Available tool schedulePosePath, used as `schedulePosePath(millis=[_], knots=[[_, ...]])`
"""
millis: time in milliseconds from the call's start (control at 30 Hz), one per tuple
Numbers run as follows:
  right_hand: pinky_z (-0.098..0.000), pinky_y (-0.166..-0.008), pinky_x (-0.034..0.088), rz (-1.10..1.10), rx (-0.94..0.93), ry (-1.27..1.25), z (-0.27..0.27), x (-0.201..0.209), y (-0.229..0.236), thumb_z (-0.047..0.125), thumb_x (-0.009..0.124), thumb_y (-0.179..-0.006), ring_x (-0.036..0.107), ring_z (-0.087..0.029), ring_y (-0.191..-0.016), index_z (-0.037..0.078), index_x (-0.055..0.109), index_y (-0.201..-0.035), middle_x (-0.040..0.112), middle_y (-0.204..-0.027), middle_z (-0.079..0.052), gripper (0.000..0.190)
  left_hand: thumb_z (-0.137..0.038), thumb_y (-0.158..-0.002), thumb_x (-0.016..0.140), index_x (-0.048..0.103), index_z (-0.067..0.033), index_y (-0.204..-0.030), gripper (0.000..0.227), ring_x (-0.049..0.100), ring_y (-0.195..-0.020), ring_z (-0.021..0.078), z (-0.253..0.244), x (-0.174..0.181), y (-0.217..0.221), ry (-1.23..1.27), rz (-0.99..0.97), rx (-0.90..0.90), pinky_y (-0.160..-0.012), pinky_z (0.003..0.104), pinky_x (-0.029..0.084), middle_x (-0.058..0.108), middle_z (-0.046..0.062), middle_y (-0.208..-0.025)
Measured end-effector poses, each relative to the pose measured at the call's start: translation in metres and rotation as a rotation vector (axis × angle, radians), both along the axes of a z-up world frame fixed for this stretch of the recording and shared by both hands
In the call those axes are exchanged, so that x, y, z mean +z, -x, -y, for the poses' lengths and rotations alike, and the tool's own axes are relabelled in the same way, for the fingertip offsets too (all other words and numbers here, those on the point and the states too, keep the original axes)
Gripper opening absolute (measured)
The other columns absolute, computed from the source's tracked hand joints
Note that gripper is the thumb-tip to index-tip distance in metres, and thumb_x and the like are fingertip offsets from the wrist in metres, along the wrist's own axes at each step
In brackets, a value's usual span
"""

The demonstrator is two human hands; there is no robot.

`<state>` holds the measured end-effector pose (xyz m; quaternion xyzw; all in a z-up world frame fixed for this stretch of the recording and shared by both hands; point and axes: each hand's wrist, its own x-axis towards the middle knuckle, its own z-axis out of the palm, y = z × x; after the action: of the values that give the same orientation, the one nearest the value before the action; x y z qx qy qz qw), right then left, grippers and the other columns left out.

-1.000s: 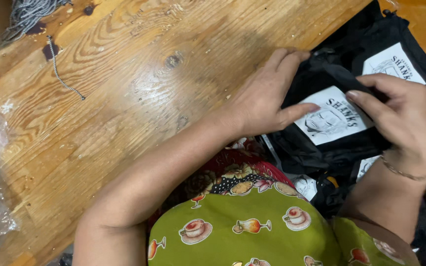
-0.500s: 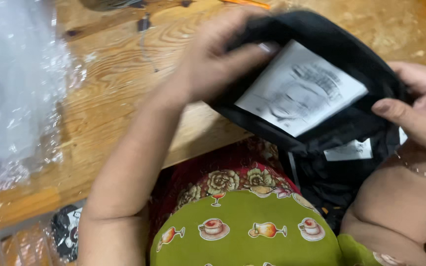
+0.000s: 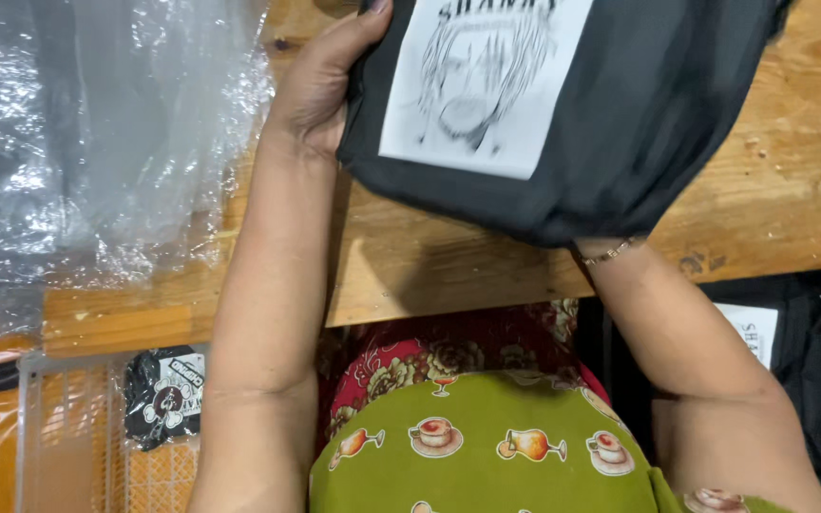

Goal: The person wraps a black shoulder bag in bubble wrap, smoothing the plastic over the surface. They then place the wrapped bag into a clear plastic basket. Next, they pick up another black bag and use an orange pencil to rub over a white paper label attached to the bag.

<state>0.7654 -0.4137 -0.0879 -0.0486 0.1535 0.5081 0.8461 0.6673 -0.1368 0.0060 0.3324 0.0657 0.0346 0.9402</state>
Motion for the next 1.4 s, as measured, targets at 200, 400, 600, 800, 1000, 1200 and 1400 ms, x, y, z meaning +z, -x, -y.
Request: schedulePosePath(millis=[200,400,600,800,1000,1200,1400], knots=[[-0.0358,-0.095,0.035,1.578,-0.077,0.839,-0.025,-0.054,-0.124,0.014,0.067,-0.091,0.051,-0.017,-0.109,0.015,0.064,-0.115,0.057,-0.114,0.003,0.024,-0.012,-0.092,0.075,0.068,0.0037,-0.115,0.028,0.076,-0.092,0.0242,-0.033,0.01,0.028,-0.161,0.057,0.026,-0.086,0.033,0.064,0.077,0.016,-0.104],[-0.0212,-0.079,0.059,1.765,-0.027,1.07,-0.061,0.029,-0.098,0.013,0.088,-0.094,0.064,-0.007,-0.086,0.013,0.064,-0.116,0.06,-0.095,0.003,0.033,-0.015,-0.086,0.079,0.068,-0.0113,-0.113,0.03,0.076,-0.082,0.0202,-0.059,-0.019,0.028,-0.617,-0.305,-0.06,-0.074,0.032,0.067,0.077,0.009,-0.099],[-0.0294,-0.095,0.061,1.592,0.207,0.495,-0.077,0.076,-0.07,-0.004,0.072,-0.085,0.066,-0.022,-0.122,0.009,0.04,-0.152,0.062,-0.135,-0.018,0.076,-0.007,-0.093,0.069,0.062,-0.0147,-0.11,0.02,0.074,-0.082,0.019,-0.065,-0.044,0.019,-0.641,-0.449,0.068,-0.07,0.032,0.066,0.074,0.008,-0.098],[-0.0442,-0.111,0.04,2.12,0.346,1.191,-0.068,0.086,-0.063,-0.013,0.063,-0.089,0.053,-0.033,-0.132,-0.003,0.05,-0.146,0.055,-0.146,-0.02,0.06,-0.013,-0.081,0.071,0.056,-0.0196,-0.099,0.024,0.063,-0.081,0.0112,-0.062,-0.043,0.023,-0.87,-0.5,0.14,-0.064,0.025,0.055,0.064,0.0,-0.094],[-0.0438,-0.074,0.045,2.212,0.245,1.385,-0.059,0.09,-0.044,0.027,0.048,-0.114,0.066,-0.033,-0.088,-0.001,0.07,-0.127,0.073,-0.097,-0.018,0.038,-0.047,-0.09,0.076,0.056,-0.0234,-0.08,0.032,0.05,-0.071,0.0041,-0.062,-0.072,0.008,-1.202,-0.392,0.224,-0.062,0.022,0.04,0.055,-0.01,-0.077],[-0.0462,-0.086,0.048,2.366,0.388,1.144,-0.087,0.076,-0.01,0.035,0.079,-0.085,0.065,-0.037,-0.108,0.01,0.061,-0.138,0.071,-0.124,-0.016,0.061,-0.024,-0.091,0.077,0.04,-0.0178,-0.077,0.04,0.049,-0.071,0.0162,-0.042,-0.063,0.014,-1.563,-0.468,0.255,-0.062,0.035,0.037,0.051,-0.002,-0.078],[-0.0403,-0.09,0.052,2.421,-0.149,1.167,-0.073,0.038,-0.062,0.007,0.087,-0.083,0.071,-0.034,-0.104,0.004,0.066,-0.135,0.075,-0.117,-0.02,0.056,-0.009,-0.087,0.068,0.051,-0.0135,-0.112,0.031,0.061,-0.097,0.0281,-0.031,-0.039,0.034,-1.593,-0.423,0.231,-0.078,0.041,0.047,0.058,0.012,-0.117]])
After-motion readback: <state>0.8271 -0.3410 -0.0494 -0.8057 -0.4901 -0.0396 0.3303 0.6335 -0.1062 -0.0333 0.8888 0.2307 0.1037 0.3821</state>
